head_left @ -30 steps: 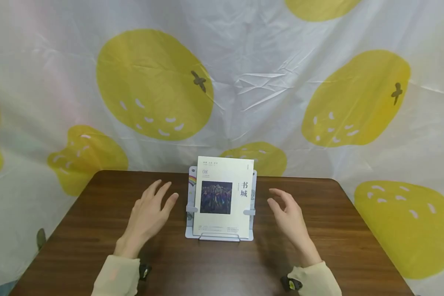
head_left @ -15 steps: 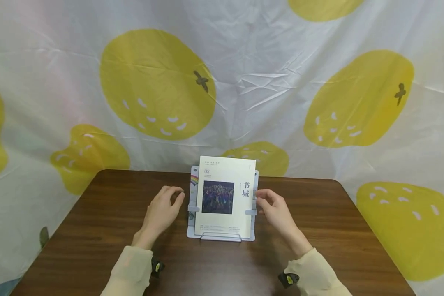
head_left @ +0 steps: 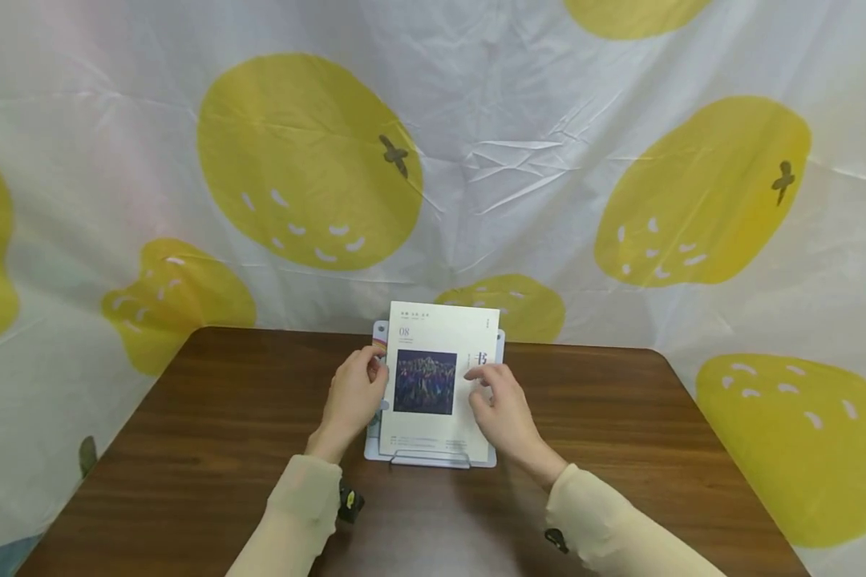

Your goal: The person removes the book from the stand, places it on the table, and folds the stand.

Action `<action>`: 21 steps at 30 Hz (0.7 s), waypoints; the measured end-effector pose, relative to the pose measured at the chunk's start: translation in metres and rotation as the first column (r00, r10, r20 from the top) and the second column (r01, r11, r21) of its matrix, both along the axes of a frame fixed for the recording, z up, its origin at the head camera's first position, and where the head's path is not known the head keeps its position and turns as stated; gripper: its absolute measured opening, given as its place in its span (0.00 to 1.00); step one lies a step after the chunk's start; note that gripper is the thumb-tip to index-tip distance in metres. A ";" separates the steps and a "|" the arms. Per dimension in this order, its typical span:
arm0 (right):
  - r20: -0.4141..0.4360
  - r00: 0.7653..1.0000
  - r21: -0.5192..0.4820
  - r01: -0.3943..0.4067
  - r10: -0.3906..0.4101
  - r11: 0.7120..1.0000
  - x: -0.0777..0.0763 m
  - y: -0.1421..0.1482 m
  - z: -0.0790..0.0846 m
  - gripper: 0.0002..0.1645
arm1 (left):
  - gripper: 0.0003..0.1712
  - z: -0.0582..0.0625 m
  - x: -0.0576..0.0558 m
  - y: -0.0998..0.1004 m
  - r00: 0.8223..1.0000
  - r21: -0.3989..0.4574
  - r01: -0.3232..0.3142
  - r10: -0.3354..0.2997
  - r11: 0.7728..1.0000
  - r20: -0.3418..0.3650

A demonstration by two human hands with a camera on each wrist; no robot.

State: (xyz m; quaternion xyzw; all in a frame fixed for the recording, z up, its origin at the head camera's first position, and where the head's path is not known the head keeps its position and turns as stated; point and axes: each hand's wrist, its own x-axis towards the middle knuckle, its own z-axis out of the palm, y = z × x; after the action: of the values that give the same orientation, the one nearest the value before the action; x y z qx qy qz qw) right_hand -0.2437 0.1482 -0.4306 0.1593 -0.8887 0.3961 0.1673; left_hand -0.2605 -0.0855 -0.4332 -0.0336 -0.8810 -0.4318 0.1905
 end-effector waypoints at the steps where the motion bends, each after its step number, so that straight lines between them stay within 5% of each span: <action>1: -0.018 1.000 0.009 -0.002 0.002 1.000 0.000 -0.001 -0.002 0.14 | 0.14 0.001 -0.001 0.002 1.000 0.003 -0.005 0.005 1.000 0.002; 7: -0.101 0.995 0.061 0.022 -0.016 0.998 0.000 -0.005 -0.013 0.16 | 0.17 0.003 -0.007 0.011 0.999 0.012 -0.033 0.033 0.999 0.012; 11: -0.092 0.990 -0.003 0.103 -0.103 0.995 -0.004 -0.002 -0.014 0.21 | 0.19 0.003 -0.010 0.014 0.999 0.025 -0.036 0.036 0.999 0.009; 16: 0.092 0.983 -0.228 0.175 -0.158 0.958 -0.011 -0.003 -0.007 0.31 | 0.22 0.003 -0.014 0.015 0.999 0.047 -0.035 0.034 0.998 0.012; 21: 0.269 0.949 -0.355 0.254 -0.162 0.899 -0.014 -0.010 0.004 0.37 | 0.23 0.002 -0.015 0.016 0.999 0.060 -0.041 0.040 0.997 0.019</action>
State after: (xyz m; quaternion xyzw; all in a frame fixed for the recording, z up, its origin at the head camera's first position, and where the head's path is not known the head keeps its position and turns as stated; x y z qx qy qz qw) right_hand -0.2573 0.1381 -0.4268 -0.0208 -0.8186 0.5587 0.1317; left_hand -0.2753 -0.0693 -0.4309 -0.0061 -0.8698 -0.4543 0.1925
